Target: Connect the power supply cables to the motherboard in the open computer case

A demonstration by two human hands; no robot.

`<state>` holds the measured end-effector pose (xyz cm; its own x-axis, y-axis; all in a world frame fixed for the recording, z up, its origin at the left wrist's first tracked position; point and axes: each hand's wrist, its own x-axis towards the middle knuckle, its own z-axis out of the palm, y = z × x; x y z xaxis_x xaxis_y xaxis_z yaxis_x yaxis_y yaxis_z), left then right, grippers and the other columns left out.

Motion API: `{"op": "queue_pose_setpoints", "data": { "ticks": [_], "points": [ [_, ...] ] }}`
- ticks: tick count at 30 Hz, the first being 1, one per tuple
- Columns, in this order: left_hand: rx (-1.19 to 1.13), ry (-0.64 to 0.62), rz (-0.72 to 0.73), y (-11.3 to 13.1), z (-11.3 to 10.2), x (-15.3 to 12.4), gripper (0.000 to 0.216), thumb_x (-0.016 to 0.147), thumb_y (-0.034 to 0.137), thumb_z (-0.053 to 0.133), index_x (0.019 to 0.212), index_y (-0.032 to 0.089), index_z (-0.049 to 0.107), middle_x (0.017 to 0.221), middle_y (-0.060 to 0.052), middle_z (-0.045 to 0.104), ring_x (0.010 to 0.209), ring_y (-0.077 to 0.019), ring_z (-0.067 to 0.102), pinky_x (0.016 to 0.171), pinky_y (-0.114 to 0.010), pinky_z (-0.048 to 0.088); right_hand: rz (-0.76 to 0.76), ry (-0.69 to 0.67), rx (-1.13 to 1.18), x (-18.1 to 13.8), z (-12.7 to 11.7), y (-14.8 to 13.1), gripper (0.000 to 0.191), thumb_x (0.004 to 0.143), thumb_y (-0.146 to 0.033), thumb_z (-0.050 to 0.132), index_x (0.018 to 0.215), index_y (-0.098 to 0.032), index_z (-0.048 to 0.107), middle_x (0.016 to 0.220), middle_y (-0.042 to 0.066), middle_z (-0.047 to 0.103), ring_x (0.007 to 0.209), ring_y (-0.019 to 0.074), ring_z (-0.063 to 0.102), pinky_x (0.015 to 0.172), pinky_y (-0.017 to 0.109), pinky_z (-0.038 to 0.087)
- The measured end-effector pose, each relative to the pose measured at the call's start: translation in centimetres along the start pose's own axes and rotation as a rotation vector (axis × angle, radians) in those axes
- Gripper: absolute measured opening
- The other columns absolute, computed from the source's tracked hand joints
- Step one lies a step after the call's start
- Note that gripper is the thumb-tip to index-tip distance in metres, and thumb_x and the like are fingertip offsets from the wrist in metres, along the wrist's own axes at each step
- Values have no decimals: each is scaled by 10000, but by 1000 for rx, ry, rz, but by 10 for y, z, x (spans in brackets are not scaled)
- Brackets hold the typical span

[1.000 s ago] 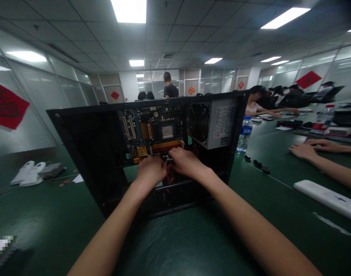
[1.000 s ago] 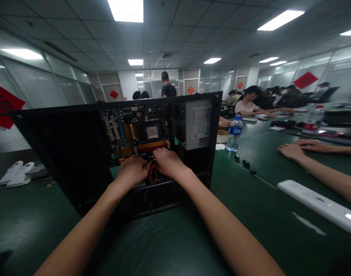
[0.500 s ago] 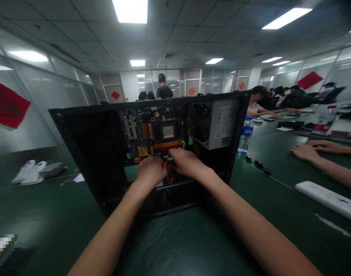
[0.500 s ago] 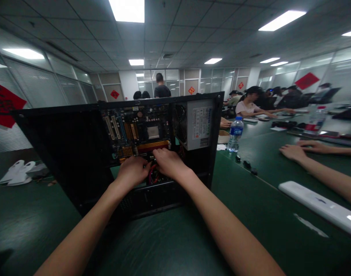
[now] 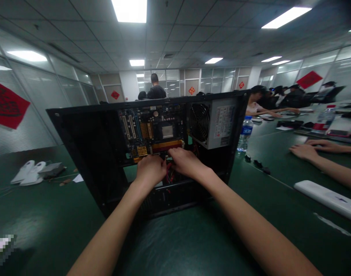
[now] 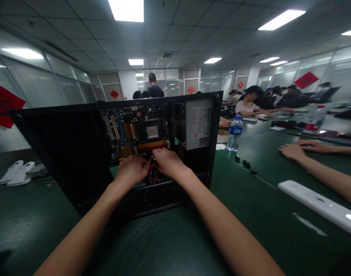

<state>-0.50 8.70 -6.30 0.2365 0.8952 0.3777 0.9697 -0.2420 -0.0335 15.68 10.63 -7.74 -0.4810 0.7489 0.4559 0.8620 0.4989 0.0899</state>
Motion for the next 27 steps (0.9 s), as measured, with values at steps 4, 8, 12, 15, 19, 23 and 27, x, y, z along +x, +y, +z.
{"op": "queue_pose_setpoints", "data": {
  "ticks": [4,8,12,15,19,23,27],
  "points": [
    [-3,-51,-7,-1,2,1,394,919,386,436,897,169,764,933,-154,751,905,-336,710,767,-425,554,-4,-19,1,0,0,0,223,835,-185,596,1050,-156,544,1073,95,653,996,245,586,702,319,423],
    [-9,-79,-3,-1,2,2,382,909,360,432,907,174,765,940,-148,754,907,-332,712,772,-425,555,-5,-30,15,1,1,0,241,834,-206,614,1061,-155,550,1084,92,654,1004,250,592,705,318,429],
    [-9,-90,2,-1,1,2,390,910,362,422,899,176,765,940,-152,753,910,-329,713,771,-419,555,-4,-34,16,2,2,1,256,833,-205,619,1075,-151,555,1097,96,654,1018,256,594,711,320,441],
    [-7,-92,17,-1,1,2,403,918,362,406,884,175,762,925,-151,753,895,-329,717,754,-414,555,-4,-44,15,2,2,1,268,834,-201,623,1088,-150,555,1107,101,654,1028,256,594,724,320,450],
    [-3,-94,23,-1,1,1,390,915,351,413,893,167,756,931,-153,752,907,-330,717,766,-410,552,-10,-30,23,1,3,1,268,825,-201,629,1079,-152,558,1101,94,655,1024,257,596,723,325,454],
    [7,-103,30,0,1,1,381,918,348,418,915,164,752,964,-158,749,937,-329,712,794,-410,546,-5,-45,31,1,2,1,262,825,-202,625,1074,-153,561,1111,96,654,1026,255,598,718,319,452],
    [3,-112,12,1,0,2,380,924,366,427,931,178,758,967,-153,748,939,-323,708,804,-409,544,-2,-54,36,1,1,1,260,825,-198,625,1073,-150,559,1114,99,653,1033,256,594,734,321,453]
  ]
}}
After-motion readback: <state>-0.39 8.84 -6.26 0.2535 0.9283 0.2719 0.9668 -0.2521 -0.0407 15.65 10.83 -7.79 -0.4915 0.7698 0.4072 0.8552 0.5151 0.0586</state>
